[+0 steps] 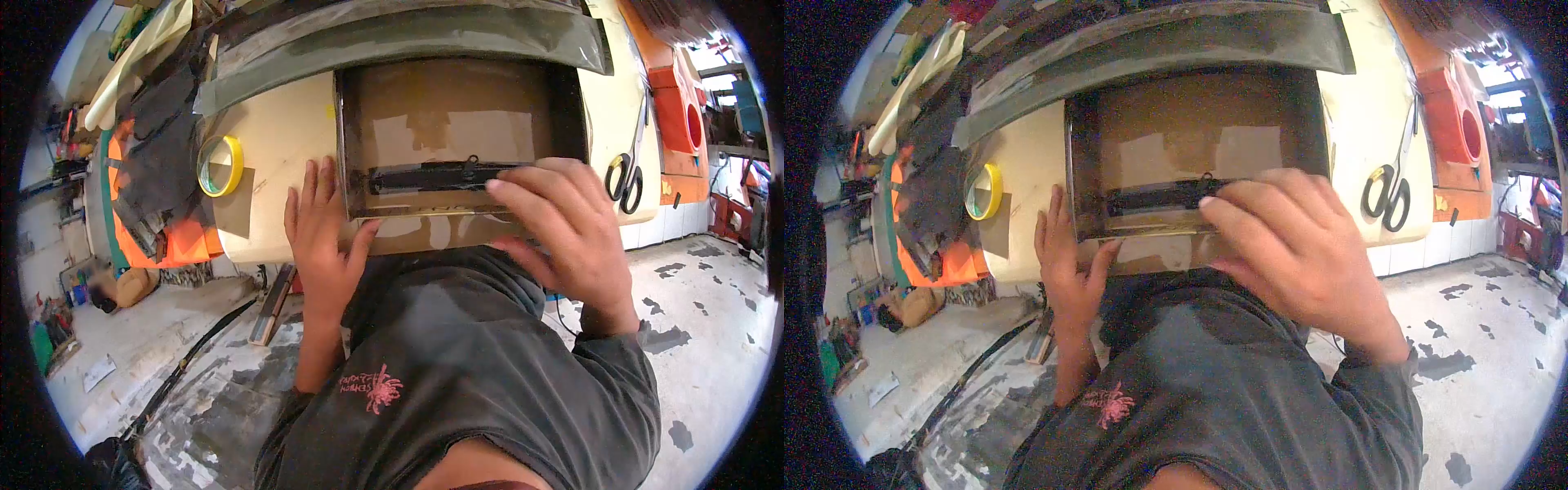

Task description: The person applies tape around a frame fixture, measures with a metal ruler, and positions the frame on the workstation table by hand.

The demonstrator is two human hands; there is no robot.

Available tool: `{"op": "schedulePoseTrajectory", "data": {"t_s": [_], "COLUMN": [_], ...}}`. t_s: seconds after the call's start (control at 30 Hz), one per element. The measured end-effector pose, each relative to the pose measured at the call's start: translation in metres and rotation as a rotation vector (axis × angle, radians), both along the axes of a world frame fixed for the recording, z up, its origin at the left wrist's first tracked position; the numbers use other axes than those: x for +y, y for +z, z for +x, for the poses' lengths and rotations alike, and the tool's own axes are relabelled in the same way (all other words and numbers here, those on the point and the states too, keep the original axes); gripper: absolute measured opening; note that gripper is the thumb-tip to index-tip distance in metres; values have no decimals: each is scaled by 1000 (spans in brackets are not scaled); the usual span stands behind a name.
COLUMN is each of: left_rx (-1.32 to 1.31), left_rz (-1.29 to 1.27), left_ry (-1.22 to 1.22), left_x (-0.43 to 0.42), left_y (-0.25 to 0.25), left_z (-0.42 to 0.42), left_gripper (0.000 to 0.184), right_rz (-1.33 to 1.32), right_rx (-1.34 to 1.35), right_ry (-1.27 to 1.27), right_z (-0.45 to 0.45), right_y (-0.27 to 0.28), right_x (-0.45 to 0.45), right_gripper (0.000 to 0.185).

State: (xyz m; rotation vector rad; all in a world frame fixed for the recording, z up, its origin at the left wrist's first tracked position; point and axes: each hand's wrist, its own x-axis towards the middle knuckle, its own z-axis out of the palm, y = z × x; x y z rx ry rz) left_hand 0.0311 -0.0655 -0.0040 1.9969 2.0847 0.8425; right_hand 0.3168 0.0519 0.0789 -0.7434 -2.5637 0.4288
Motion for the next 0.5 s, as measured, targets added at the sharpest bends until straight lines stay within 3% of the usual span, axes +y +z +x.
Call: {"op": "schedulePoseTrajectory", "data": {"t_s": [0.07, 0.27, 0.33, 0.5], "left_rx": [13, 7, 96, 84], "left_rz": [-12, -20, -30, -55], "left_ry": [5, 12, -24, -31], "left_x": [-1, 0, -1, 0], "left_y": [2, 0, -3, -1], "left_z": [1, -1, -4, -5], "left_gripper": [60, 55, 77, 78], "right_rz": [-22, 67, 61, 41], "right_rx": [-80, -255, -299, -283], "right_ry": [17, 43, 64, 82], "right_z": [-12, -25, -27, -28], "right_y": [1, -15, -16, -20], "right_x": [-3, 1, 2, 1], "right_gripper": [55, 28, 20, 20]}}
